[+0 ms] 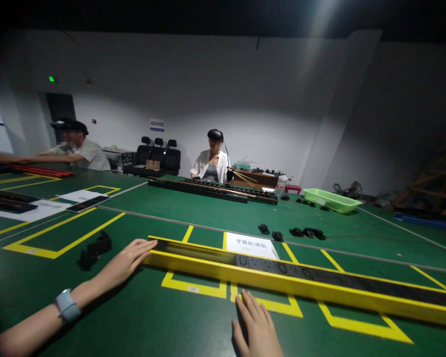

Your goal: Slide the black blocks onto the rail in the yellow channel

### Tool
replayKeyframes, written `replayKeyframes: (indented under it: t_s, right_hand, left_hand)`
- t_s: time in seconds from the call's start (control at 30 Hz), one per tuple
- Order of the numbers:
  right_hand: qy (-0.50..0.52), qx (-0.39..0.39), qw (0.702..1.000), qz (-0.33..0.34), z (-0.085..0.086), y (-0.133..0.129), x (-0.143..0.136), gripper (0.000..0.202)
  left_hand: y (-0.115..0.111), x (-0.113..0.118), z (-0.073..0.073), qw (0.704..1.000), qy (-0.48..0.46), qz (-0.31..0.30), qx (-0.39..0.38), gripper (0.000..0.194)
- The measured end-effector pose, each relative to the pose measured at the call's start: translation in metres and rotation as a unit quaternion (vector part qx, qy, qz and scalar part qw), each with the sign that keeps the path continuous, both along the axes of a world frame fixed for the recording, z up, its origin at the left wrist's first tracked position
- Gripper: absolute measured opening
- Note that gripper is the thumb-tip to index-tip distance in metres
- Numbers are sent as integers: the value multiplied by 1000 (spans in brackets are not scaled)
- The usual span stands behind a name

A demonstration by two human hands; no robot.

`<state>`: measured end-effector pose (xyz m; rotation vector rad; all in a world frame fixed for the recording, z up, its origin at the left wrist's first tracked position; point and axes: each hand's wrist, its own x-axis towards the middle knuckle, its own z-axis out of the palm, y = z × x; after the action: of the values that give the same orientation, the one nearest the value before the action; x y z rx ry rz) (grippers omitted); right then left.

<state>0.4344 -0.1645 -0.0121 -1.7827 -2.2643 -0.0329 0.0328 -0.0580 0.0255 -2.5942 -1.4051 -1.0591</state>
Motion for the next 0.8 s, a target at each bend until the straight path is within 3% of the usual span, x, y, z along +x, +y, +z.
replayKeyframes:
  t_s: [0.47, 0.8]
  right_hand:
    - [2, -35, 999, -20, 16, -9, -10, 51]
    - [15, -17, 999, -23, 15, -9, -9, 49]
  left_hand:
    - [4, 31, -8, 999, 27, -6, 47, 35]
    - [2, 42, -4, 997, 48, -3, 58, 33]
